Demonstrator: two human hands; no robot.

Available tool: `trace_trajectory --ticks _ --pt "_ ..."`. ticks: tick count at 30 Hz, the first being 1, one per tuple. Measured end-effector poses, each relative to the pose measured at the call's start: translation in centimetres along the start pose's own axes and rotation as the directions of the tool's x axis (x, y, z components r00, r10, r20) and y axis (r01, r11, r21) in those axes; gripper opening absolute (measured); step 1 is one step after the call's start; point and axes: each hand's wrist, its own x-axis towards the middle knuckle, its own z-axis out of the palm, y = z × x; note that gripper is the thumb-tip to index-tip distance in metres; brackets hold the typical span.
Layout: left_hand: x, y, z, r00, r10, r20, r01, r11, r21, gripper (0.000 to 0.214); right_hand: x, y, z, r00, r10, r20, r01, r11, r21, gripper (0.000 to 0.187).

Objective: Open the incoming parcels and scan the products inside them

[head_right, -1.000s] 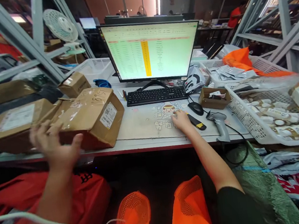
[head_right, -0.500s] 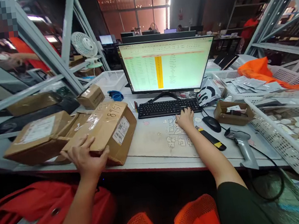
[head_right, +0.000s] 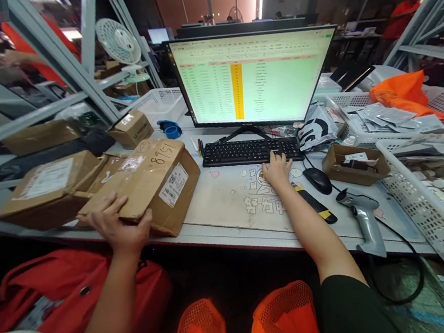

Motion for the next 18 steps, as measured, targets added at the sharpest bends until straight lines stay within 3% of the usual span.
trace_trajectory --ticks 10,18 --pt "-0.1 1.3 -1.6 0.999 0.050 0.012 -0.051 0.996 0.077 0.047 -0.4 0.4 0.0 0.999 0.010 0.034 -0.010 1.000 -0.014 0.063" --pt "-3.0 1.3 -5.3 0.979 0.178 -0.096 -0.169 0.981 0.096 0.055 0.1 0.5 -0.4 0.997 -0.019 0.075 0.016 0.999 0.035 0.068"
